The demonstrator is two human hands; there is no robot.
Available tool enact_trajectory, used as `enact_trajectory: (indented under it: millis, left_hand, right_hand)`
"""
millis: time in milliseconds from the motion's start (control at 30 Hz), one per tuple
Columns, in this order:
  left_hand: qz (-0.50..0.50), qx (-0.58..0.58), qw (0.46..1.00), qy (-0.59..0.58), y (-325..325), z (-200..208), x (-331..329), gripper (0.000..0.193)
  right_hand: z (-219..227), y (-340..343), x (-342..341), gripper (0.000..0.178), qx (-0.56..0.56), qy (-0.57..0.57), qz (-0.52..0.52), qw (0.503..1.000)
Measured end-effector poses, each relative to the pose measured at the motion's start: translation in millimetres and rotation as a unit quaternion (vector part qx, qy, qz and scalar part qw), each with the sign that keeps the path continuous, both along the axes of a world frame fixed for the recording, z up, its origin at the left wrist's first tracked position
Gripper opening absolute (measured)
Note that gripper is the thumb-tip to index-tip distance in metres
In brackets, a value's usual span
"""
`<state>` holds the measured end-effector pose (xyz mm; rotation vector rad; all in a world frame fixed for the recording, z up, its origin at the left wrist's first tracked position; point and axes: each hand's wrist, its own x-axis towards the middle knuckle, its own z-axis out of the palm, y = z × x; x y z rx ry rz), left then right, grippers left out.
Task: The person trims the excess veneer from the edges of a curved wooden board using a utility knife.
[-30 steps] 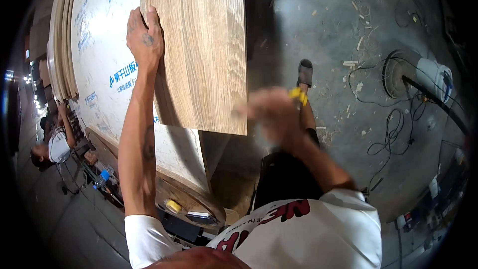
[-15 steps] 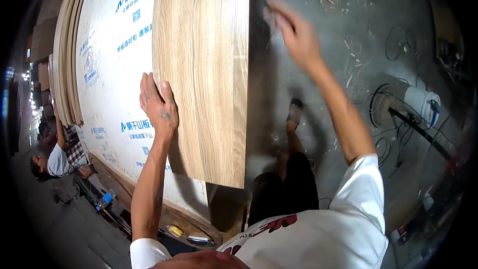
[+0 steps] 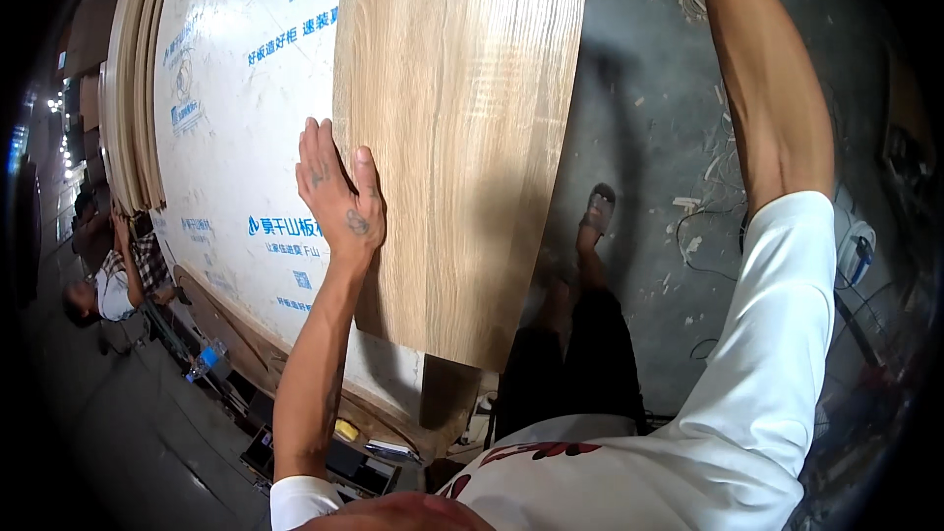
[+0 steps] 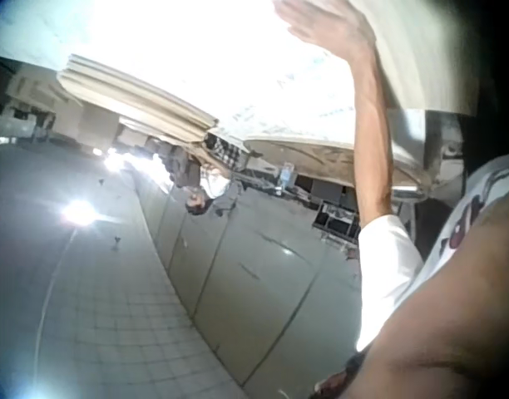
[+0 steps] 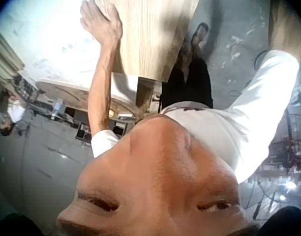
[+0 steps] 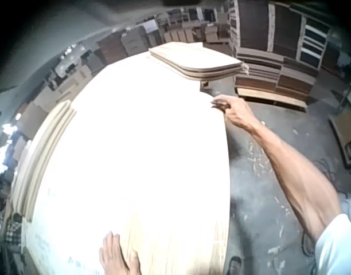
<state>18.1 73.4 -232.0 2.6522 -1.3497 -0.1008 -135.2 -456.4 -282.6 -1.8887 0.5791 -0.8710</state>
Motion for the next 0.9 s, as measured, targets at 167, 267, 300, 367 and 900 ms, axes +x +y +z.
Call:
enact_trajectory:
  millis: [167, 267, 300, 367, 900]
  left_hand:
    - [-0.009, -0.022, 1.0, -0.004, 5, -2, 1, 0.064]
    - [-0.019, -0.044, 0.999, 0.005, 4, -5, 0, 0.065]
    - [-0.02, -0.051, 0.999, -0.001, 2, -9, -3, 0.066]
    - [-0.013, -0.067, 0.998, -0.019, 8, -13, 0, 0.067]
    - [-0.229, -0.081, 0.97, 0.013, 48, -14, -137, 0.075]
  right_hand:
    - [16, 73, -18, 0.041, -0.041, 0.065, -0.034, 0.997]
    - [13, 144, -43, 0.041, -0.104, 0.074, -0.072, 0.989]
    - [15, 168, -60, 0.037, -0.104, 0.051, -0.055, 0.992]
    - [33, 248, -70, 0.032, -0.14, 0.094, -0.077, 0.983]
    - [47, 815, -280, 0.041, 0.173, 0.208, 0.026, 0.962]
